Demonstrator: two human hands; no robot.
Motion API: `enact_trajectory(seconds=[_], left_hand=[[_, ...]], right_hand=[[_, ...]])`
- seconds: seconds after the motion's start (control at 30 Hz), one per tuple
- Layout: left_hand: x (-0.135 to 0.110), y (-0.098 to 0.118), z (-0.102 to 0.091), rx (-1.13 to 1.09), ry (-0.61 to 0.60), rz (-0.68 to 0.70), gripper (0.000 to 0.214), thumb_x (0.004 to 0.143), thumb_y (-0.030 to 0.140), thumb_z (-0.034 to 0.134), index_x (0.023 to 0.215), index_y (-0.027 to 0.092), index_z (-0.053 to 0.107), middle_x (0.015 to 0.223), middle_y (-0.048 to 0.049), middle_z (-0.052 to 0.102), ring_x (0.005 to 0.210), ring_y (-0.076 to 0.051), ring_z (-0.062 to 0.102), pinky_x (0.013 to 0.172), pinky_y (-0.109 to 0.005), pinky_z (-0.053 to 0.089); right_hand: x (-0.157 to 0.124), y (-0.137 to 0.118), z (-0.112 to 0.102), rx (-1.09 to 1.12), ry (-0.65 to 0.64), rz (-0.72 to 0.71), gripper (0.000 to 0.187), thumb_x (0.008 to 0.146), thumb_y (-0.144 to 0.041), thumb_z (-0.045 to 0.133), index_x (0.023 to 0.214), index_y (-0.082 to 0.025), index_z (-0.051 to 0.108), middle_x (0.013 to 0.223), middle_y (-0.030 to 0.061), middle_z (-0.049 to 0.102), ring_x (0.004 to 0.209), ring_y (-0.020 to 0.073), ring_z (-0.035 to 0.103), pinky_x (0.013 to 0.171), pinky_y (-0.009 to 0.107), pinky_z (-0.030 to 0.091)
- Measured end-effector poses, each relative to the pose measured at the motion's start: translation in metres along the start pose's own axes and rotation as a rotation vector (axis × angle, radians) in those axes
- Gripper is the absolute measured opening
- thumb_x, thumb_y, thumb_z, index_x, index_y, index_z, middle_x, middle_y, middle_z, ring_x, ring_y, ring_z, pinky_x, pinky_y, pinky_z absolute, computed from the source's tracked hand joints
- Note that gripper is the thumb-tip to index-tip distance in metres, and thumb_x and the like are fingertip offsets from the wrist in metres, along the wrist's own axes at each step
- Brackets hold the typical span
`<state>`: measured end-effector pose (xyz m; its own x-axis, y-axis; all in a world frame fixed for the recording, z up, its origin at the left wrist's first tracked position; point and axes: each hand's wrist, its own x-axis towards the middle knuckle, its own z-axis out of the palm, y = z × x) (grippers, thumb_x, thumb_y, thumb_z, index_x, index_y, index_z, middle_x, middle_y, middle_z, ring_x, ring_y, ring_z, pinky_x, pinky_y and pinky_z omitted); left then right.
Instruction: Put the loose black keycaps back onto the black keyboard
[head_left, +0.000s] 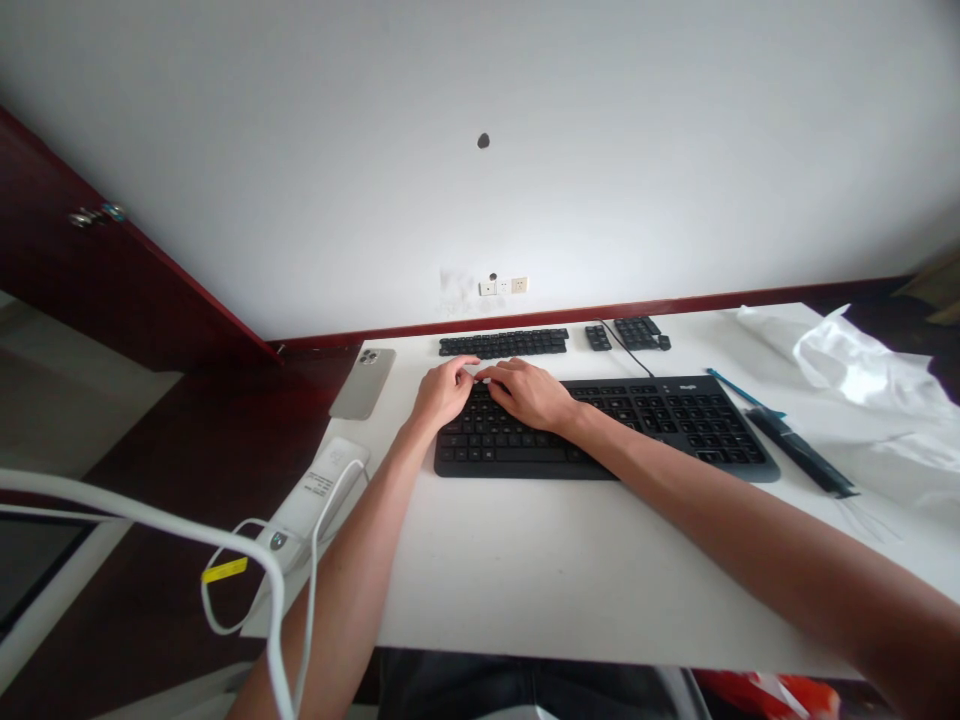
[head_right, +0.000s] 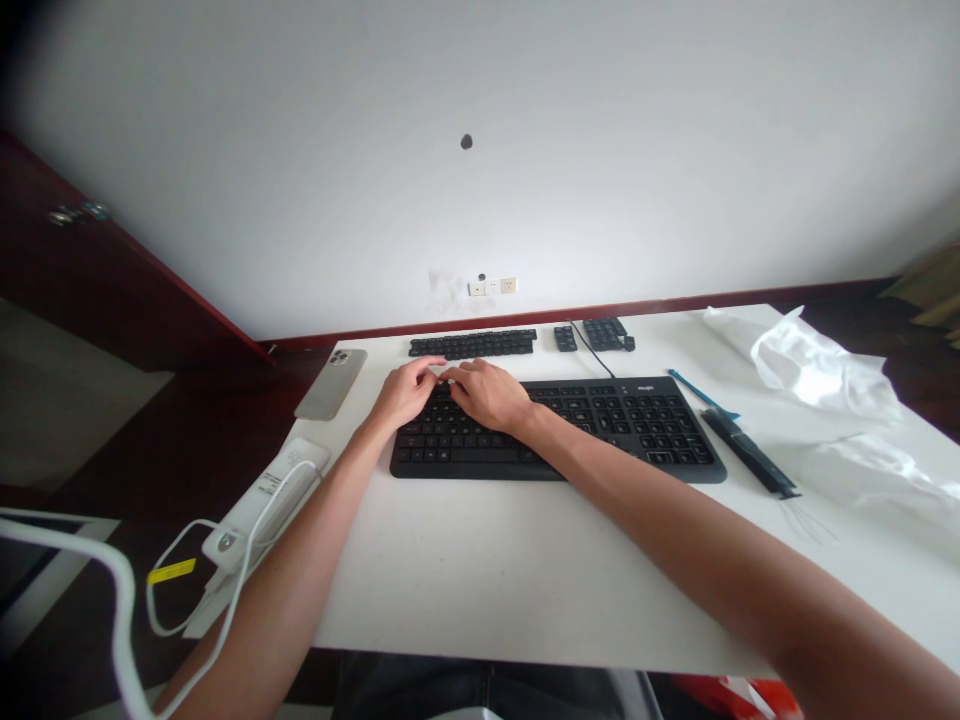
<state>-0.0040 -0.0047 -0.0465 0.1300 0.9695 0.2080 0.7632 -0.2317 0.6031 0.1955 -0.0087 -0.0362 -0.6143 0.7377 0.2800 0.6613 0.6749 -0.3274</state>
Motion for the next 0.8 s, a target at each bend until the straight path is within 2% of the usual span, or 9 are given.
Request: enact_trajectory(seconds=[0.07, 0.17, 0.3, 0.47, 0.63, 0.8], left_hand=[[-0.001, 0.001, 0.000, -0.013, 0.015, -0.027, 0.041, 0.091, 0.017, 0.050, 0.125, 0.027, 0.071, 0.088, -0.0026, 0.077, 0.076, -0.021, 0.068, 0.077, -0.030, 0.050], [0.000, 0.001, 0.000, -0.034, 0.013, -0.051, 0.043, 0.090, 0.016, 0.051, 0.127, 0.026, 0.070, 0.077, -0.0013, 0.073, 0.069, -0.020, 0.065, 0.072, -0.029, 0.049], [0.002, -0.004, 0.003, -0.089, 0.024, -0.032, 0.041, 0.088, 0.015, 0.054, 0.123, 0.027, 0.071, 0.086, -0.0017, 0.075, 0.072, -0.019, 0.066, 0.075, -0.029, 0.050], [0.004, -0.009, 0.006, -0.142, 0.054, -0.003, 0.037, 0.087, 0.014, 0.057, 0.117, 0.027, 0.074, 0.090, -0.0010, 0.075, 0.065, -0.015, 0.061, 0.069, -0.027, 0.048], [0.004, -0.007, 0.005, -0.185, 0.106, 0.063, 0.029, 0.089, 0.017, 0.056, 0.110, 0.024, 0.075, 0.094, -0.0024, 0.075, 0.066, -0.014, 0.060, 0.068, -0.027, 0.048], [0.001, 0.001, 0.003, -0.194, 0.126, 0.191, 0.025, 0.089, 0.021, 0.062, 0.110, 0.022, 0.075, 0.099, -0.0032, 0.074, 0.072, -0.014, 0.058, 0.073, -0.027, 0.049]], right_hand=[[0.001, 0.001, 0.000, -0.008, -0.017, -0.060, 0.034, 0.104, -0.020, 0.047, 0.133, -0.020, 0.065, 0.113, 0.0098, 0.073, 0.102, 0.0238, 0.064, 0.090, 0.033, 0.046], [0.002, 0.002, 0.001, -0.004, -0.002, -0.101, 0.034, 0.102, -0.017, 0.048, 0.130, -0.017, 0.067, 0.110, 0.0110, 0.073, 0.101, 0.0251, 0.063, 0.093, 0.036, 0.047], [0.001, 0.002, 0.004, 0.040, 0.063, -0.071, 0.027, 0.099, -0.016, 0.053, 0.119, -0.014, 0.071, 0.108, 0.0115, 0.074, 0.104, 0.0258, 0.064, 0.097, 0.036, 0.047], [0.002, 0.003, 0.008, 0.091, 0.157, 0.025, 0.020, 0.092, -0.017, 0.062, 0.106, -0.016, 0.077, 0.098, 0.0095, 0.077, 0.097, 0.0258, 0.067, 0.090, 0.035, 0.050], [0.005, 0.009, 0.005, 0.299, 0.304, 0.128, 0.017, 0.088, -0.015, 0.065, 0.096, -0.021, 0.079, 0.092, 0.0029, 0.079, 0.086, 0.0210, 0.069, 0.083, 0.033, 0.054], [0.006, 0.013, 0.001, 0.592, 0.334, 0.162, 0.012, 0.088, -0.024, 0.069, 0.094, -0.022, 0.079, 0.091, 0.0002, 0.079, 0.084, 0.0180, 0.072, 0.082, 0.031, 0.057]])
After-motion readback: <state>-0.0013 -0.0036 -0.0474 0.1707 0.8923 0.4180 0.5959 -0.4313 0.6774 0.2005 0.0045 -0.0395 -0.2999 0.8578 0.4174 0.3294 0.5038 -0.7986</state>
